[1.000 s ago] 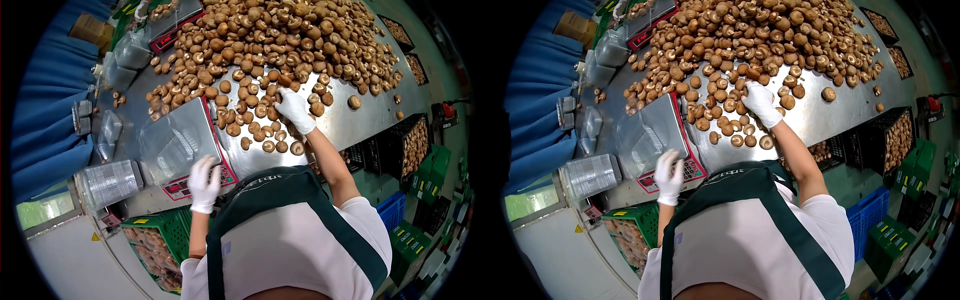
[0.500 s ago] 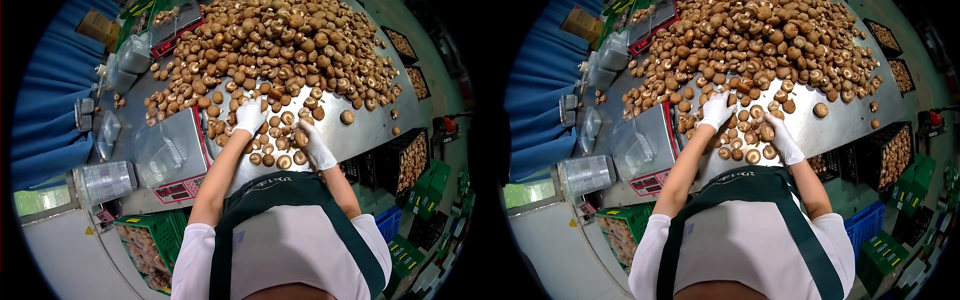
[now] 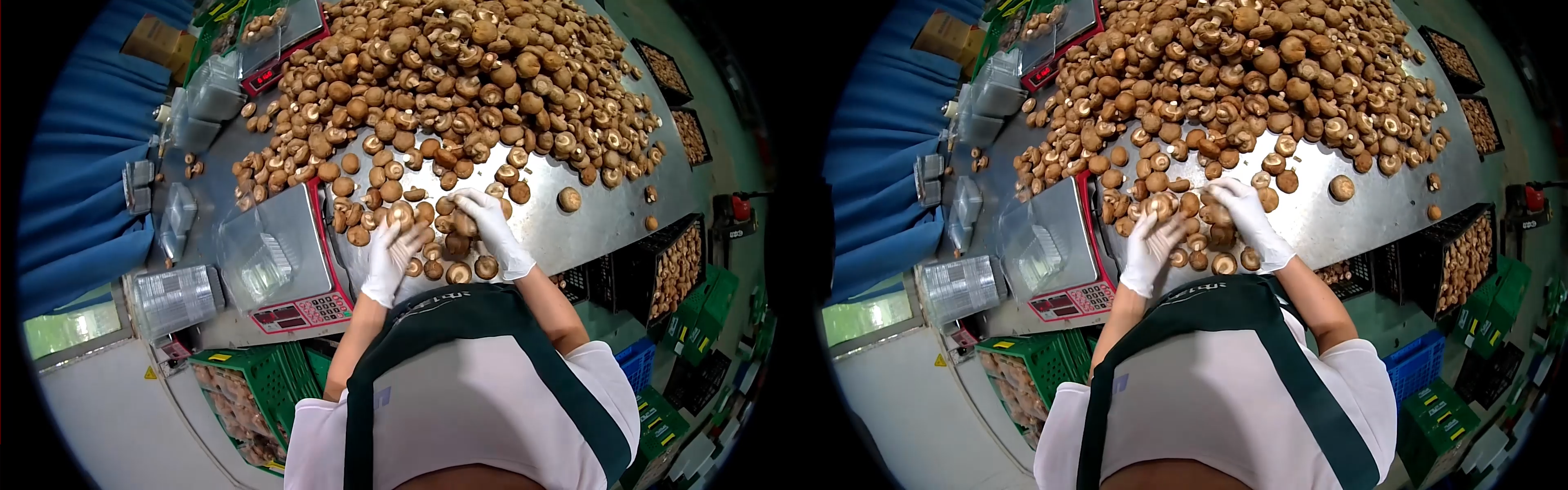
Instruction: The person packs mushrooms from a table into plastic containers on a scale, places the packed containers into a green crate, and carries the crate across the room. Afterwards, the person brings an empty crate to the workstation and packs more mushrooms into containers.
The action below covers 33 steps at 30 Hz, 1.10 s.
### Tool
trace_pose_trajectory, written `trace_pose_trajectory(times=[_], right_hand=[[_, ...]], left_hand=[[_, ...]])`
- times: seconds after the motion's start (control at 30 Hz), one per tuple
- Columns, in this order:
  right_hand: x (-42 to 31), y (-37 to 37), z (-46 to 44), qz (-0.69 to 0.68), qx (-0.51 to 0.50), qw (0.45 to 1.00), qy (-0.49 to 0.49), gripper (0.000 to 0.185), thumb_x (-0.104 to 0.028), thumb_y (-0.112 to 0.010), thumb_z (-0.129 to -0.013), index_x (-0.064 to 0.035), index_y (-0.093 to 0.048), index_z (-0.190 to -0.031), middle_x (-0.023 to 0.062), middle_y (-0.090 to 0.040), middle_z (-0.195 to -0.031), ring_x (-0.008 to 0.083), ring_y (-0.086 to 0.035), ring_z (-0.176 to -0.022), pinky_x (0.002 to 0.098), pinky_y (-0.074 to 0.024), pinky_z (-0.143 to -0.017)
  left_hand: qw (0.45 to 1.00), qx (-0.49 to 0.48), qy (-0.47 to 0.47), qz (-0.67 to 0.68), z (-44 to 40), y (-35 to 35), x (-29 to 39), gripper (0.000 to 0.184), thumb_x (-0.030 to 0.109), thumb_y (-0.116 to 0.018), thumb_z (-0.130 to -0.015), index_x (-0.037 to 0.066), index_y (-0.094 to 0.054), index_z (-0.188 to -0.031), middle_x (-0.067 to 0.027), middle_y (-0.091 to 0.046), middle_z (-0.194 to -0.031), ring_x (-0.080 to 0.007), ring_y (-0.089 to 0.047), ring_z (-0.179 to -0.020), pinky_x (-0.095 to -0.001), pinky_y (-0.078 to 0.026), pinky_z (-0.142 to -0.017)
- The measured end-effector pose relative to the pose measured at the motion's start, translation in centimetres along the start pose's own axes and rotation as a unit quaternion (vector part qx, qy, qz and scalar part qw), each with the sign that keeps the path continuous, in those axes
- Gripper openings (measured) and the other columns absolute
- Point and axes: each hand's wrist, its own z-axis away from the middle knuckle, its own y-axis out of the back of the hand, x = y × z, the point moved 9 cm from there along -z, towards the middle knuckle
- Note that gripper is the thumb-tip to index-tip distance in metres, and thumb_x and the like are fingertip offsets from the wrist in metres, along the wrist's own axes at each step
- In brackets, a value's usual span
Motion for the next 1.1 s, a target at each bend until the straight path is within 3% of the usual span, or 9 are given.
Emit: trace_pose_trajectory(times=[0.2,0.3,0.47,0.73,0.8,0.83,0.87,0.97,1.1], right_hand=[[-5.0,-9.3,1.5,0.235,-0.173,0.938,0.186,0.019,-0.016,-0.058,-0.082,-0.0011,-0.062,-0.094,0.0076,-0.065,-0.079,0.0205,-0.062,-0.069,0.0303,-0.0499,-0.063],[-4.4,-10.0,-2.5,0.537,-0.071,0.788,0.293,0.026,-0.013,-0.062,-0.074,-0.0037,-0.06,-0.098,0.0113,-0.062,-0.088,0.0292,-0.059,-0.083,0.0354,-0.0486,-0.071],[-2.1,-10.3,-10.0,0.713,-0.04,0.565,0.413,0.021,-0.006,-0.051,-0.074,-0.0043,-0.058,-0.094,0.0091,-0.059,-0.082,0.0275,-0.057,-0.082,0.0359,-0.0463,-0.061],[-5.7,-8.5,-6.5,0.457,-0.176,0.871,0.041,0.054,-0.03,-0.067,-0.072,-0.0092,-0.052,-0.12,0.0141,-0.062,-0.104,0.0248,-0.06,-0.095,0.0335,-0.0465,-0.084],[-5.5,-10.7,-2.6,0.389,-0.294,0.866,0.113,0.054,-0.034,-0.067,-0.074,-0.0087,-0.053,-0.12,0.0143,-0.063,-0.102,0.0227,-0.061,-0.094,0.0318,-0.0452,-0.086],[-6.1,-11.6,-0.7,0.443,-0.311,0.824,0.167,0.05,-0.036,-0.066,-0.077,-0.0075,-0.056,-0.117,0.0158,-0.063,-0.101,0.0246,-0.062,-0.093,0.0314,-0.0452,-0.086],[-4.4,-11.2,-0.7,0.42,-0.311,0.843,0.131,0.051,-0.041,-0.062,-0.077,-0.0062,-0.057,-0.115,0.0182,-0.064,-0.095,0.029,-0.063,-0.088,0.0333,-0.0482,-0.079],[-4.5,-9.5,-3.6,0.394,-0.201,0.887,0.13,0.044,-0.035,-0.063,-0.076,-0.006,-0.06,-0.109,0.0191,-0.064,-0.088,0.0296,-0.064,-0.082,0.0351,-0.0489,-0.075],[-4.8,-8.5,-10.2,0.612,-0.062,0.766,0.186,0.033,-0.021,-0.061,-0.077,-0.0064,-0.06,-0.107,0.0148,-0.064,-0.088,0.0299,-0.062,-0.08,0.0364,-0.0501,-0.07]], left_hand=[[0.981,0.022,0.13,0.144,2.6,-0.1,-3.1,0.049,0.048,-0.041,-0.088,0.015,-0.045,-0.124,-0.0078,-0.053,-0.118,-0.023,-0.048,-0.112,-0.0413,-0.041,-0.088],[0.982,0.061,0.156,0.089,2.1,2.6,-4.0,0.035,0.042,-0.045,-0.091,0.01,-0.053,-0.104,-0.0008,-0.056,-0.09,-0.0197,-0.055,-0.085,-0.033,-0.047,-0.067],[0.983,0.046,0.147,0.104,2.3,3.6,-4.2,0.039,0.042,-0.045,-0.091,0.009,-0.053,-0.111,-0.0089,-0.058,-0.1,-0.0197,-0.056,-0.079,-0.0311,-0.048,-0.065],[0.994,-0.011,0.089,0.057,1.6,2.9,-1.9,0.062,0.058,-0.03,-0.09,0.014,-0.035,-0.134,-0.0094,-0.052,-0.119,-0.0182,-0.057,-0.085,-0.0285,-0.047,-0.065],[0.983,-0.115,0.113,0.087,1.6,1.7,-2.4,0.073,0.067,-0.027,-0.085,0.013,-0.034,-0.135,-0.0092,-0.05,-0.121,-0.0223,-0.057,-0.094,-0.0304,-0.048,-0.069],[0.986,0.068,0.153,-0.009,2.6,1.8,-2.1,0.081,0.073,-0.025,-0.081,0.012,-0.033,-0.135,-0.0085,-0.049,-0.122,-0.026,-0.056,-0.101,-0.036,-0.05,-0.073],[0.991,-0.054,0.124,0.016,1.9,0.1,-1.9,0.082,0.074,-0.029,-0.08,0.012,-0.036,-0.132,-0.0092,-0.05,-0.121,-0.0274,-0.052,-0.108,-0.0441,-0.049,-0.079],[0.981,-0.062,0.166,0.074,1.0,2.9,-4.7,0.08,0.073,-0.037,-0.077,0.011,-0.042,-0.126,-0.0104,-0.051,-0.118,-0.0285,-0.049,-0.113,-0.0512,-0.047,-0.081],[0.955,-0.122,0.201,0.179,1.8,1.2,-4.5,0.075,0.066,-0.036,-0.082,0.003,-0.043,-0.122,-0.0208,-0.048,-0.118,-0.0337,-0.047,-0.111,-0.0505,-0.041,-0.09]])
